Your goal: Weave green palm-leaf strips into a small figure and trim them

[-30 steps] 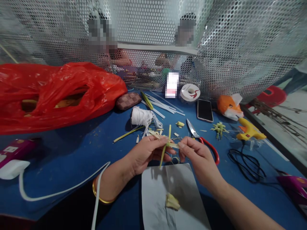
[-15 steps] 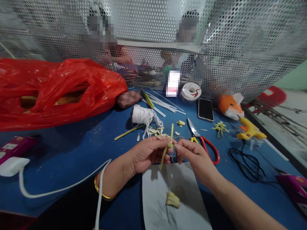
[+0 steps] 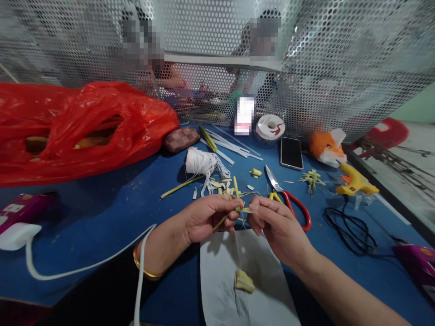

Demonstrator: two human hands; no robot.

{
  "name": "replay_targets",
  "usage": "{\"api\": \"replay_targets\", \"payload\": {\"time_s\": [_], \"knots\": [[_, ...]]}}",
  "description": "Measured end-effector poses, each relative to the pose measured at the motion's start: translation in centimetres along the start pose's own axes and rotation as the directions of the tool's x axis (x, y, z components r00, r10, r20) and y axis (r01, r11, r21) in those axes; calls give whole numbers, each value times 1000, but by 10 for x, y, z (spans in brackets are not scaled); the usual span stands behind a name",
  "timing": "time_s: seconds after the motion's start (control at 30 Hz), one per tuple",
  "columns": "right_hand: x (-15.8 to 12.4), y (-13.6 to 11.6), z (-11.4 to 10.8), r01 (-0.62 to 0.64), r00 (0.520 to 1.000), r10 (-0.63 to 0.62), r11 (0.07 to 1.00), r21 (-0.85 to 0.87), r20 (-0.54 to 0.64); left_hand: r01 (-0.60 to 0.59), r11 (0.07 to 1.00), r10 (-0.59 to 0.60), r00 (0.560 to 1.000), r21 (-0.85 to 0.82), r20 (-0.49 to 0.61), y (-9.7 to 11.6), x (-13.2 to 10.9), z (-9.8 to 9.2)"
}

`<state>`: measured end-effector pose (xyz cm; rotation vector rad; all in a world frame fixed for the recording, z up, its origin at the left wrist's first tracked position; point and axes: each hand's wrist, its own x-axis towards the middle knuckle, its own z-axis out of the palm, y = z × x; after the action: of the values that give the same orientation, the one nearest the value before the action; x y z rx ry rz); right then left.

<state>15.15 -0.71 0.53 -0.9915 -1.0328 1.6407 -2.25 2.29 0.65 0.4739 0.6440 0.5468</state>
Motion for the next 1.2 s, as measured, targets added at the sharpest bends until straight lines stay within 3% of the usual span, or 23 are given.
{"api": "replay_targets", "payload": {"time_s": [0.13, 0.23, 0.3, 0.37, 0.43, 0.5, 0.57, 0.63, 0.8, 0.9, 1.2], "knots": [[-1, -5, -1, 74, 997, -76, 980, -185, -2, -34, 997, 36, 999, 73, -34, 1, -1, 2], [-1, -11, -4, 149, 987, -159, 881, -449, 16, -111, 982, 127, 987, 155, -96, 0, -1, 3], [1, -15, -7, 156, 985, -169, 848, -507, 19, -124, 971, 152, 980, 203, -126, -2, -1, 4], [3, -17, -11, 118, 990, -138, 898, -424, -17, -107, 959, 149, 978, 262, -148, -5, -2, 6], [6, -16, -15, 17, 998, -30, 971, -237, -54, -68, 942, 125, 980, 328, -157, -7, -3, 9], [9, -14, -18, -104, 995, 103, 991, -82, -13, -30, 929, 92, 984, 370, -152, -10, -3, 12], [10, -11, -18, -157, 986, 159, 987, -34, 52, -15, 920, 77, 987, 391, -144, -12, -3, 14], [10, -7, -15, -126, 990, 128, 991, -44, 62, -15, 914, 76, 988, 406, -134, -14, -3, 14], [8, -3, -6, 2, 996, -13, 992, -126, -87, -1, 875, 54, 994, 484, -96, -17, -3, 14], [7, -3, -4, 45, 992, -62, 987, -154, -110, -1, 837, 41, 997, 547, -62, -18, -5, 16], [4, 6, -2, 54, 984, -83, 983, -176, -156, 25, 796, -18, 1000, 605, -18, -16, -9, 21]]}}
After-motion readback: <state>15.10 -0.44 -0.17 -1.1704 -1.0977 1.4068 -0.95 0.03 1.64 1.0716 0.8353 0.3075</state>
